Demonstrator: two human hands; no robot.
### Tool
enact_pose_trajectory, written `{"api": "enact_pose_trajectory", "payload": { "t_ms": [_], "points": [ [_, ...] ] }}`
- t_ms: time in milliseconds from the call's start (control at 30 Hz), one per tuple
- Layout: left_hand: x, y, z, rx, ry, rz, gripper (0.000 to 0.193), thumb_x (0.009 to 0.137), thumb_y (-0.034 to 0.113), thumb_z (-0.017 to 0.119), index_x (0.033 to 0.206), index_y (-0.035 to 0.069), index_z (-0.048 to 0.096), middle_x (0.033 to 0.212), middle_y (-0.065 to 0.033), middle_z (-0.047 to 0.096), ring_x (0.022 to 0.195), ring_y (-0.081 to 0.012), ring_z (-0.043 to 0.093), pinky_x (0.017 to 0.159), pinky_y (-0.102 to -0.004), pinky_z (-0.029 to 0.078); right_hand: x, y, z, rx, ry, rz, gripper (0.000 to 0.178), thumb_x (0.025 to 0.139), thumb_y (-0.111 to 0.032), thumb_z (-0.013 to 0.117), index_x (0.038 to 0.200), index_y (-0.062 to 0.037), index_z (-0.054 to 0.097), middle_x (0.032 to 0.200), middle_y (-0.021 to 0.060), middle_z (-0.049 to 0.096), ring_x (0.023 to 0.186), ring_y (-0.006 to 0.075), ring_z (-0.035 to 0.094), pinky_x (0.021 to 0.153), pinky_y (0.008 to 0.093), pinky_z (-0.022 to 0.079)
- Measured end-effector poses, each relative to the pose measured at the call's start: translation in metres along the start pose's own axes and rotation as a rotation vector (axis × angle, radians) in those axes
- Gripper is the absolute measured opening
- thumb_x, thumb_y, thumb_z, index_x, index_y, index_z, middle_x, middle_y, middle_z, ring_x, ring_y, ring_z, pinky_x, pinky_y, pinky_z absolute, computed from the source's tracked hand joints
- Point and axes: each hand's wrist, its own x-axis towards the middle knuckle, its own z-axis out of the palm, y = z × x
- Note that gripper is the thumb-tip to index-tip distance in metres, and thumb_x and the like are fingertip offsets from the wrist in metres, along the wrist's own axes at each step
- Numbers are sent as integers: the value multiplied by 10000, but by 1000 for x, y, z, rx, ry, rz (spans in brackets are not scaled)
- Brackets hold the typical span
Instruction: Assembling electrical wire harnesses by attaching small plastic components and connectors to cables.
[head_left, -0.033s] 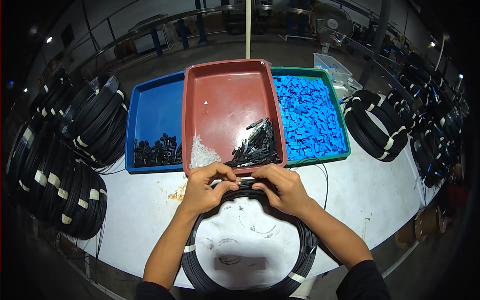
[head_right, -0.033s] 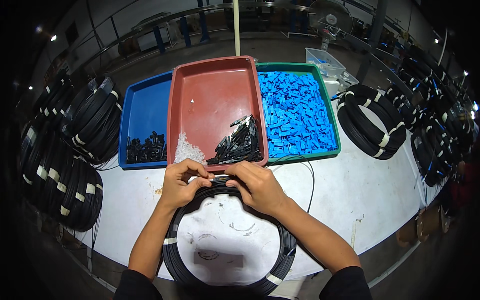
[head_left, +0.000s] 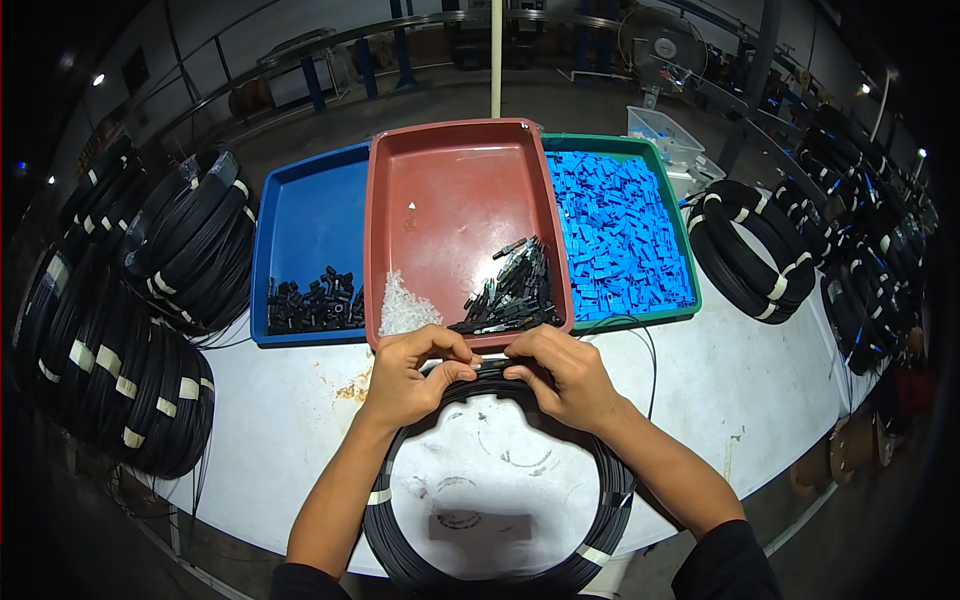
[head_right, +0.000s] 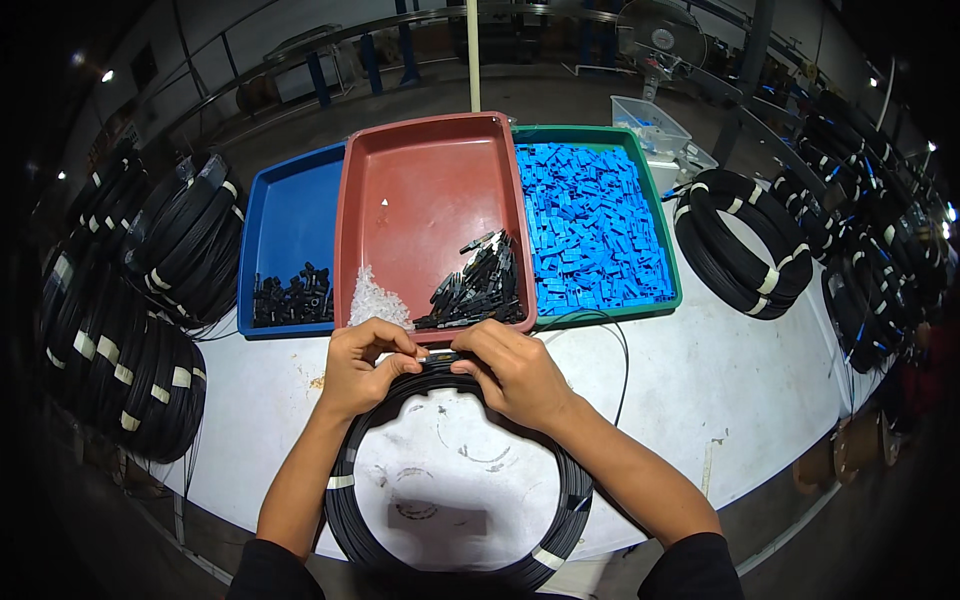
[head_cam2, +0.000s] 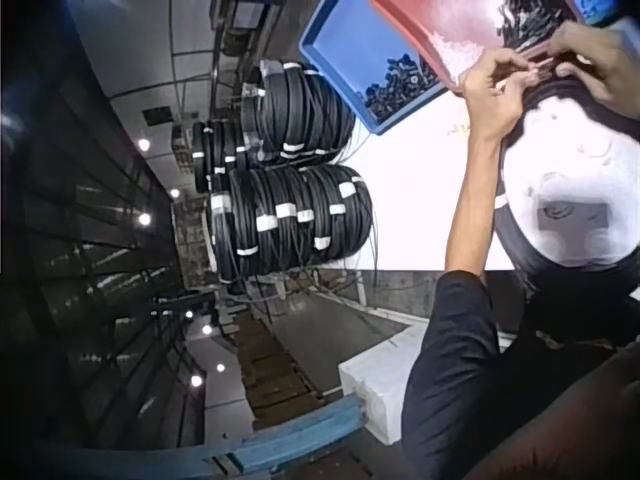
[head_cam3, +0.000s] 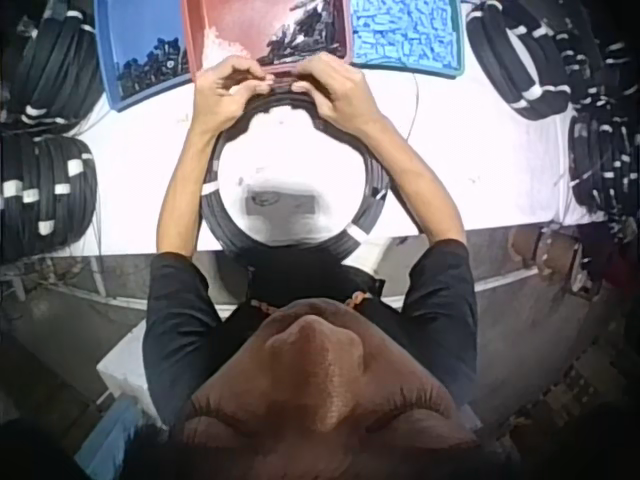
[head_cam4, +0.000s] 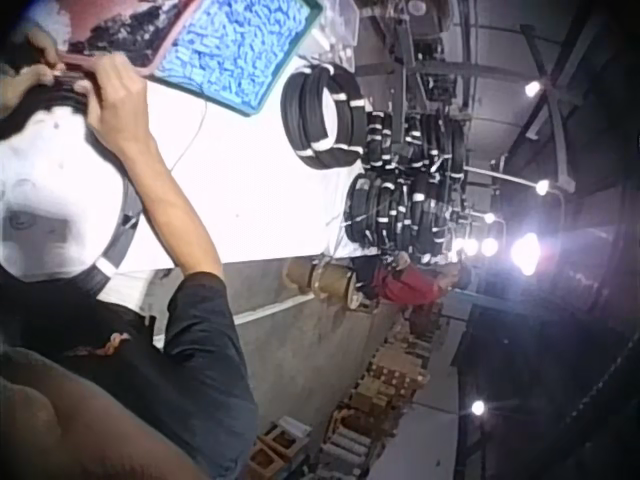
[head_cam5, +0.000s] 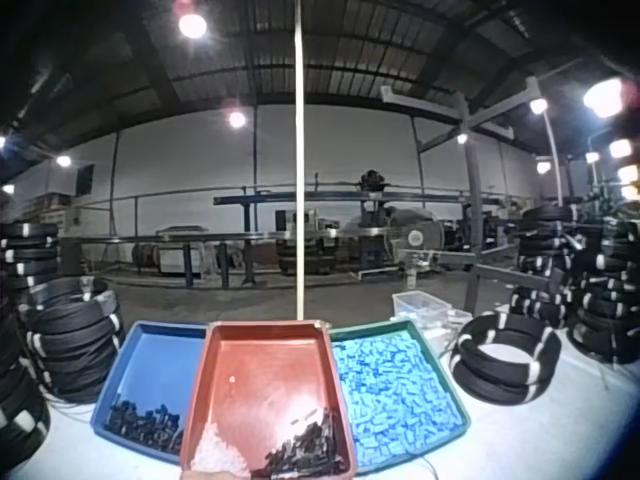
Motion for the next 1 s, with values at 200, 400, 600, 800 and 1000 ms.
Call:
{"api": "enact_pose_trajectory", "payload": {
  "t_ms": [200, 400, 600, 800, 1000],
  "points": [
    [5, 6, -3, 138, -151, 75, 140, 770, -70, 772, 907, -51, 751, 835, -144, 767, 769, -184, 758, 701, -282, 600, -3, 4, -1, -3, -47, -75, 192, 813, -36, 767, 933, -5, 619, 841, 127, 619, 746, 317, 628, 660, 400, 505],
    [1, 12, -1, 110, -172, -26, 170, 755, -164, 654, 829, -53, 760, 770, -142, 761, 672, -162, 740, 643, -270, 601, -5, 3, -2, 20, -95, -123, 205, 778, -8, 763, 920, 3, 615, 808, 126, 594, 729, 323, 617, 646, 407, 498],
    [2, 9, 2, 91, -136, -45, 230, 739, -187, 572, 828, -71, 750, 751, -153, 753, 687, -190, 762, 618, -281, 602, -5, 2, -1, 36, -88, -101, 200, 779, 4, 763, 915, 3, 616, 806, 122, 602, 703, 315, 616, 617, 408, 496],
    [3, 14, 4, 148, -104, 38, 215, 766, -186, 566, 828, -75, 739, 749, -154, 749, 686, -199, 766, 614, -284, 604, -2, 0, 2, 70, -56, -70, 191, 792, 3, 765, 908, 1, 613, 809, 123, 614, 690, 304, 622, 603, 399, 495],
    [3, 12, 3, 182, -128, 34, 206, 773, -186, 580, 834, -70, 739, 760, -154, 753, 695, -205, 769, 618, -284, 607, -4, 2, 3, 76, -40, -78, 185, 794, 16, 759, 896, -6, 607, 807, 126, 615, 671, 306, 617, 592, 400, 489]
  ]
}}
